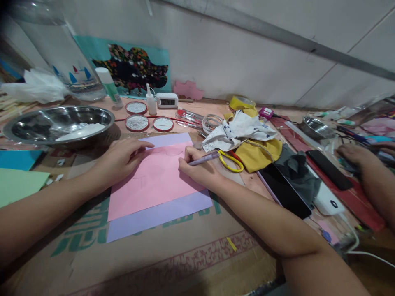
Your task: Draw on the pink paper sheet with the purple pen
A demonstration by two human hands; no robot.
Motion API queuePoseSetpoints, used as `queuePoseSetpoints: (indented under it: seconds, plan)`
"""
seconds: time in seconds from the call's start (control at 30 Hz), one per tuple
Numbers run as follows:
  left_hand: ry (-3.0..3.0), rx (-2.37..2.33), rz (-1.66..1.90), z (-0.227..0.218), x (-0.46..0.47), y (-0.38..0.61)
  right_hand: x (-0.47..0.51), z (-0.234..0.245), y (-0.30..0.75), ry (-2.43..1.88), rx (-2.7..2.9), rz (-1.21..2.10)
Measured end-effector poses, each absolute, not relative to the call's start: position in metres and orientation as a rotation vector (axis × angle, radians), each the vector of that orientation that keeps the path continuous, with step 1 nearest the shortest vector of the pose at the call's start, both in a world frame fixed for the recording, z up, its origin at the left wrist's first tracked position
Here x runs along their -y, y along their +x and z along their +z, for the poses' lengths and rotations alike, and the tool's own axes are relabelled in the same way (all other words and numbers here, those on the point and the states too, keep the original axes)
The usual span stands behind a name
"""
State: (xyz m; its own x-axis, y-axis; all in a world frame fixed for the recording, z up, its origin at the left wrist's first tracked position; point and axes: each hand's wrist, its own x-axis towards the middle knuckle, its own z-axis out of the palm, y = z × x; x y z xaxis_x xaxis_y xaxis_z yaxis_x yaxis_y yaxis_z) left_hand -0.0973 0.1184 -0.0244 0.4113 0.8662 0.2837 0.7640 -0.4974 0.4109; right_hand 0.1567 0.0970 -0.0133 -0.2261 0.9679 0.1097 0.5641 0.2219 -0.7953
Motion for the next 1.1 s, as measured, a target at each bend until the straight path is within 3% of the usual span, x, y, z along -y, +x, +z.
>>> queuePoseSetpoints:
  seconds: [1.1]
  plan:
    - [2.442,-1.453,0.664,-0.0228,-0.1178,-0.0971,-0.0959,-0.0058,0.1551,-1.447,1.979,0.802]
